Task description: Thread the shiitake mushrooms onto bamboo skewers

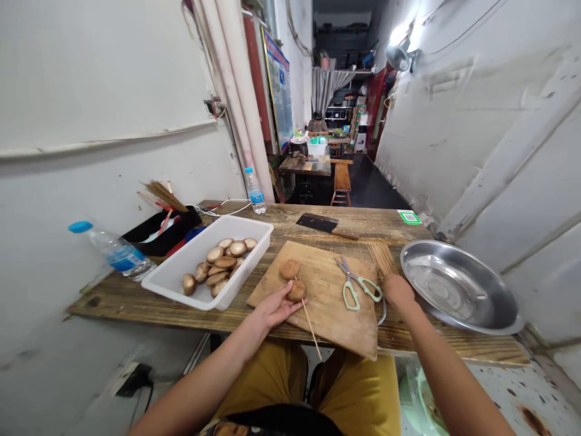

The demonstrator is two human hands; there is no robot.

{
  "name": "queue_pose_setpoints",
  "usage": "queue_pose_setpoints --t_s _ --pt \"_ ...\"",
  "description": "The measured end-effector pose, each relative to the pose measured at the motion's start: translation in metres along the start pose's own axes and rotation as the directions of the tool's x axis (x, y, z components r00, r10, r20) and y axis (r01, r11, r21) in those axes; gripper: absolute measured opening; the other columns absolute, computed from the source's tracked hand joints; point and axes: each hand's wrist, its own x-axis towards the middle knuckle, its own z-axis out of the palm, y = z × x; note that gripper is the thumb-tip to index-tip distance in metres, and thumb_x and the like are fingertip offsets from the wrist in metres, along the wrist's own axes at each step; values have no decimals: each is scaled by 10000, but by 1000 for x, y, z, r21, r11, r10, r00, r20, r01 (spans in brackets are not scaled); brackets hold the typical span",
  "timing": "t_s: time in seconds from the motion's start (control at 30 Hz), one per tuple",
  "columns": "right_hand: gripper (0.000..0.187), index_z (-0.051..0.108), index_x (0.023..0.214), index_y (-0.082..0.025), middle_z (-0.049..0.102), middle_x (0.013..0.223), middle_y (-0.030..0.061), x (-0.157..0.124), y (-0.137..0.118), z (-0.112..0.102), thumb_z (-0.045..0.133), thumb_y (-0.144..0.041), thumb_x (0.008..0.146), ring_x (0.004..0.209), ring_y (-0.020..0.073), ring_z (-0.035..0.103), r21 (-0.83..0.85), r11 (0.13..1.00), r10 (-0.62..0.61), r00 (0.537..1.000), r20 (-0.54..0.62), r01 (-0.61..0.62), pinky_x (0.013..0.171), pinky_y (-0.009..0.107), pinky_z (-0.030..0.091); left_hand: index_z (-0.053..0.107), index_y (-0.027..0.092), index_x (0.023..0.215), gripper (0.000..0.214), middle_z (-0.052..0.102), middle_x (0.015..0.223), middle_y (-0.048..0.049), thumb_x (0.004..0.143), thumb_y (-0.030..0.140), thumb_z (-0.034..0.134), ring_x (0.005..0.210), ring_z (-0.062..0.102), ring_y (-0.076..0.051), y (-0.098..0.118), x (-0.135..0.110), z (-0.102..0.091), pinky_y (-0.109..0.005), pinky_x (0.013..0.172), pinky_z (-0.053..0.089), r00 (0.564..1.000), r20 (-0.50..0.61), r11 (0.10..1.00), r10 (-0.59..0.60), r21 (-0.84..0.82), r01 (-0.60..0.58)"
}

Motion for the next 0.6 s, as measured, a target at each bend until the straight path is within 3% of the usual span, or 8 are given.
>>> queue_pose_setpoints --t_s 0.13,0.27,0.37,0.47,0.6 --pt "290 572 1081 -122 601 1069 85 7 1 3 577 -312 862 905 174 608 -80 997 -8 988 155 21 768 345 509 542 121 896 114 650 896 -88 797 158 583 779 650 -171 1 2 -2 -463 804 533 1000 12 1000 -1 -21 1" --pt "277 581 1058 -120 609 1048 80 6 -2 -4 576 -316 862 896 170 609 -113 993 -20 987 161 38 767 342 507 542 115 871 100 646 854 -70 783 110 590 769 642 -153 2 3 -3 -447 819 531 1000 17 1000 -1 -28 2" --pt "253 590 1013 -126 621 993 56 -3 -8 -12 562 -332 869 840 151 613 -112 993 -17 996 91 27 737 336 510 538 115 868 115 645 859 -66 774 76 589 787 641 -155 2 3 -4 -466 830 523 1000 31 999 -3 -33 4" --pt "206 597 890 -109 628 865 49 -22 -18 -22 564 -310 856 755 143 604 -75 996 -41 998 -51 38 685 317 493 540 114 862 111 645 862 -67 771 77 593 801 639 -160 2 4 -5 -479 837 516 999 46 999 -5 -42 7" --pt "146 552 699 -147 606 682 78 -64 -44 -27 518 -251 795 642 174 575 63 976 -185 953 -241 206 611 292 447 551 104 851 88 644 845 -69 775 74 583 802 637 -169 2 6 -5 -494 849 501 999 54 999 -2 -54 5"
